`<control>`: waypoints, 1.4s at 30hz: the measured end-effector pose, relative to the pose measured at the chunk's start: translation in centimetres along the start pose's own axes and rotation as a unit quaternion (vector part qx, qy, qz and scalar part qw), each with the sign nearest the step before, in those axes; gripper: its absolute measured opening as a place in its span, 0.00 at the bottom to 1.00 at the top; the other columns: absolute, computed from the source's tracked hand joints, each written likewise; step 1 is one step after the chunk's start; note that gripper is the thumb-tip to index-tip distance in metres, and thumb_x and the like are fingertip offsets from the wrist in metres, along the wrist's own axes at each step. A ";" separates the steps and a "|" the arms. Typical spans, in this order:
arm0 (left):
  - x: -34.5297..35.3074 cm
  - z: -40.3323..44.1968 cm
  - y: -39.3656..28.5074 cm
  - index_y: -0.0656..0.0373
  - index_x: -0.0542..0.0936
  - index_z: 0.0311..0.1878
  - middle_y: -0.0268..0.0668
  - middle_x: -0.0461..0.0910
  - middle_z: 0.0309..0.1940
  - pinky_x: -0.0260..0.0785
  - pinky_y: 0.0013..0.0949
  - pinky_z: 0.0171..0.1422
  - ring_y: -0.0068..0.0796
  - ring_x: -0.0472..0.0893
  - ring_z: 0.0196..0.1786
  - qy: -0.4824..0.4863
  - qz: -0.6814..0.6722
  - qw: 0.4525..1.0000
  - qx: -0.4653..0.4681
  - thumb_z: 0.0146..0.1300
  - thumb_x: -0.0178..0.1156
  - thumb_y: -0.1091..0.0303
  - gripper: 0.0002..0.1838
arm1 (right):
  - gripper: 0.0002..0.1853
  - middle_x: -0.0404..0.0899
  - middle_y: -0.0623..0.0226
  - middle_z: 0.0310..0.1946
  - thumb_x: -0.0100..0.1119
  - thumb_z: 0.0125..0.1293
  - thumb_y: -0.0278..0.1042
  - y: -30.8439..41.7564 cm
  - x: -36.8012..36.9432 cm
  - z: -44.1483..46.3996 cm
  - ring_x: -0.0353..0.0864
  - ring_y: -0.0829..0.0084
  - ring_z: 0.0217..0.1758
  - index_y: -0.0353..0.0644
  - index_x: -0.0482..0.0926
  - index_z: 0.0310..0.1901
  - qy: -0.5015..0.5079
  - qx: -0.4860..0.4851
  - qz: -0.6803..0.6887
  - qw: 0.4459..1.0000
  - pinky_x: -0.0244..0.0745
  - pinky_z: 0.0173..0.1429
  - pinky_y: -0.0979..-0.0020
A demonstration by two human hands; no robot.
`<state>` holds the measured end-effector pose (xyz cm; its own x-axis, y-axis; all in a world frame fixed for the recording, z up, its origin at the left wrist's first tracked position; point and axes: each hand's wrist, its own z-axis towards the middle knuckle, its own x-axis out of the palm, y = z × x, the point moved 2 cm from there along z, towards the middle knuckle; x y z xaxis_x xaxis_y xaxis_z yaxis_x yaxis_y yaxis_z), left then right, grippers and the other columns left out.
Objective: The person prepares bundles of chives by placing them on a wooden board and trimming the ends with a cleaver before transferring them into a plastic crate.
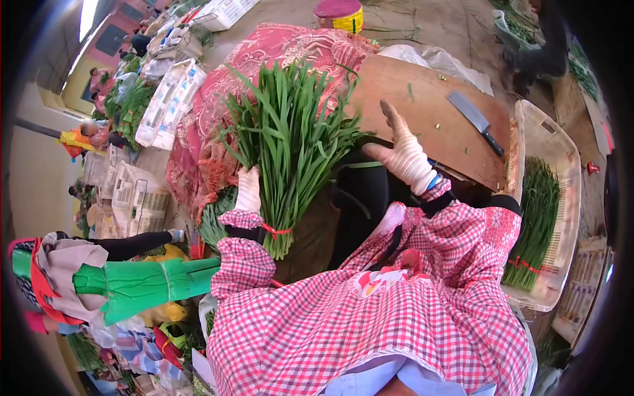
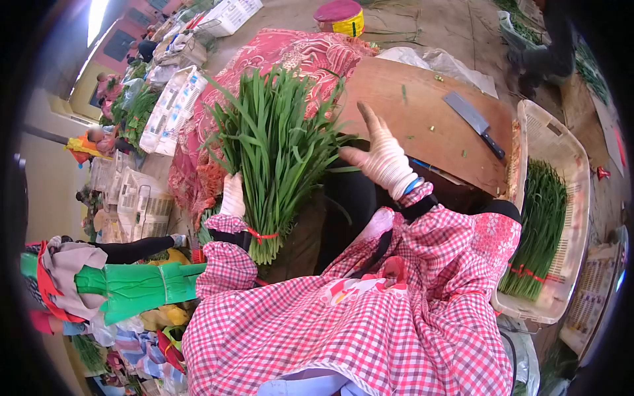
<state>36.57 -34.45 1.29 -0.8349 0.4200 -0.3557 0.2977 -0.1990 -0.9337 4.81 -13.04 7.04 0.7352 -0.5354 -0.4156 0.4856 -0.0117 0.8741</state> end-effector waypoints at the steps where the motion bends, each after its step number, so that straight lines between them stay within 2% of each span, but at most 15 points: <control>1: 0.7 0.6 -0.7 0.66 0.77 0.52 0.39 0.83 0.42 0.72 0.31 0.49 0.29 0.80 0.41 0.003 -0.002 1.000 0.003 0.69 0.49 0.67 0.16 | 0.54 0.59 0.47 0.71 0.75 0.50 0.34 0.6 1.0 -0.3 0.60 0.61 0.73 0.39 0.50 0.74 -0.024 0.009 0.167 0.986 0.59 0.72 0.66; 3: 2.0 1.3 -2.2 0.65 0.77 0.53 0.38 0.82 0.41 0.71 0.32 0.48 0.29 0.79 0.39 -0.069 -0.052 0.996 -0.034 0.70 0.49 0.68 0.15 | 0.58 0.58 0.48 0.71 0.77 0.48 0.34 2.3 3.4 -1.3 0.58 0.64 0.73 0.37 0.46 0.75 -0.042 0.036 0.364 0.930 0.57 0.72 0.69; 5: 1.5 3.9 2.1 0.65 0.76 0.55 0.39 0.83 0.42 0.71 0.34 0.48 0.31 0.80 0.42 -0.111 0.247 0.958 0.097 0.67 0.57 0.70 0.15 | 0.59 0.61 0.50 0.69 0.78 0.48 0.35 2.5 7.1 -1.7 0.61 0.65 0.71 0.35 0.43 0.75 -0.045 0.012 0.347 0.937 0.58 0.72 0.69; 11: 8.2 1.1 -9.7 0.67 0.76 0.52 0.37 0.81 0.46 0.72 0.34 0.53 0.31 0.80 0.45 -0.055 -0.089 0.981 0.165 0.66 0.59 0.71 0.14 | 0.52 0.72 0.60 0.60 0.70 0.56 0.23 3.8 11.9 0.6 0.72 0.71 0.59 0.38 0.42 0.75 -0.130 0.137 0.373 0.908 0.68 0.63 0.71; 13: 9.0 0.9 -10.6 0.67 0.77 0.52 0.36 0.81 0.47 0.71 0.30 0.56 0.25 0.79 0.46 -0.043 -0.165 0.978 0.120 0.67 0.58 0.72 0.13 | 0.42 0.75 0.62 0.57 0.61 0.59 0.17 2.9 12.0 1.2 0.74 0.70 0.57 0.43 0.52 0.73 -0.152 0.172 0.510 0.829 0.69 0.62 0.72; 23: 10.2 1.4 -11.1 0.65 0.79 0.51 0.33 0.82 0.46 0.70 0.28 0.57 0.21 0.79 0.45 0.007 -0.182 0.983 0.023 0.65 0.62 0.70 0.14 | 0.32 0.77 0.68 0.53 0.57 0.57 0.15 -0.6 10.5 0.2 0.76 0.70 0.52 0.44 0.65 0.65 -0.204 0.182 0.510 0.816 0.69 0.58 0.70; 25: 11.1 0.7 -13.1 0.64 0.81 0.47 0.32 0.83 0.43 0.68 0.34 0.55 0.29 0.79 0.43 -0.082 -0.113 0.973 0.182 0.61 0.65 0.67 0.14 | 0.29 0.78 0.65 0.52 0.55 0.60 0.18 0.4 10.0 -0.2 0.77 0.67 0.52 0.45 0.67 0.64 -0.188 0.155 0.567 0.787 0.71 0.58 0.69; 27: 9.1 2.5 -10.4 0.63 0.82 0.48 0.33 0.84 0.39 0.69 0.37 0.50 0.32 0.79 0.41 -0.018 0.101 0.995 0.019 0.62 0.64 0.63 0.16 | 0.26 0.78 0.63 0.49 0.63 0.61 0.29 -1.3 9.2 -0.2 0.77 0.67 0.47 0.39 0.65 0.60 -0.059 0.188 0.487 0.851 0.73 0.52 0.67; 28: 9.7 2.9 -10.6 0.65 0.81 0.49 0.36 0.83 0.39 0.71 0.37 0.50 0.33 0.80 0.41 0.011 -0.046 0.997 -0.057 0.63 0.61 0.65 0.15 | 0.32 0.77 0.60 0.50 0.65 0.61 0.34 -1.1 8.1 -0.4 0.76 0.67 0.49 0.37 0.62 0.64 -0.069 0.177 0.394 0.899 0.73 0.54 0.66; 30: 10.5 2.4 -12.6 0.67 0.77 0.56 0.43 0.78 0.53 0.72 0.39 0.58 0.34 0.78 0.51 0.084 -0.235 0.967 -0.050 0.65 0.57 0.68 0.18 | 0.56 0.63 0.48 0.67 0.73 0.52 0.41 -0.5 5.6 -1.8 0.63 0.62 0.69 0.36 0.43 0.74 -0.137 0.141 0.363 0.911 0.59 0.72 0.64; 31: 8.7 4.9 -10.1 0.67 0.74 0.60 0.42 0.75 0.57 0.70 0.40 0.61 0.36 0.76 0.56 0.120 -0.075 0.989 0.042 0.67 0.55 0.66 0.21 | 0.60 0.55 0.46 0.72 0.74 0.49 0.42 -0.6 4.7 -2.7 0.53 0.60 0.76 0.36 0.40 0.75 -0.151 0.118 0.352 0.916 0.51 0.76 0.65; 33: 9.5 3.2 -11.9 0.67 0.71 0.63 0.41 0.74 0.59 0.67 0.39 0.65 0.36 0.75 0.57 0.095 -0.213 0.965 -0.123 0.71 0.49 0.59 0.24 | 0.58 0.49 0.43 0.74 0.72 0.52 0.46 -0.4 2.9 -5.3 0.46 0.56 0.79 0.35 0.41 0.75 -0.120 0.160 0.344 0.918 0.46 0.78 0.65; 36: 8.4 4.8 -10.3 0.66 0.68 0.64 0.43 0.71 0.62 0.62 0.42 0.69 0.40 0.72 0.61 0.174 -0.252 0.941 -0.143 0.74 0.42 0.57 0.25 | 0.54 0.51 0.41 0.72 0.70 0.51 0.43 -1.6 1.7 -7.7 0.50 0.52 0.77 0.34 0.46 0.73 -0.179 0.131 0.187 0.957 0.49 0.78 0.63; 39: 4.4 9.0 -8.4 0.66 0.64 0.67 0.47 0.69 0.62 0.63 0.42 0.65 0.43 0.71 0.58 0.084 0.124 0.987 0.061 0.62 0.53 0.44 0.39 | 0.51 0.53 0.43 0.72 0.68 0.53 0.42 -1.0 0.4 -9.7 0.53 0.53 0.76 0.36 0.48 0.73 -0.182 0.132 0.189 0.956 0.53 0.76 0.63; 42: 4.1 8.7 -11.2 0.66 0.63 0.68 0.48 0.68 0.63 0.62 0.43 0.66 0.45 0.70 0.60 0.038 0.191 0.974 0.116 0.59 0.53 0.41 0.42 | 0.43 0.68 0.49 0.65 0.65 0.54 0.37 -1.4 0.4 -9.9 0.67 0.59 0.70 0.36 0.57 0.71 -0.163 0.126 0.243 0.948 0.62 0.71 0.64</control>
<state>25.78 -38.21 10.65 -0.6442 0.3381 -0.6861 0.4601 -0.5453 -0.7007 9.05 -4.89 3.15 0.6384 -0.7609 0.1163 -0.0321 0.1247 0.9917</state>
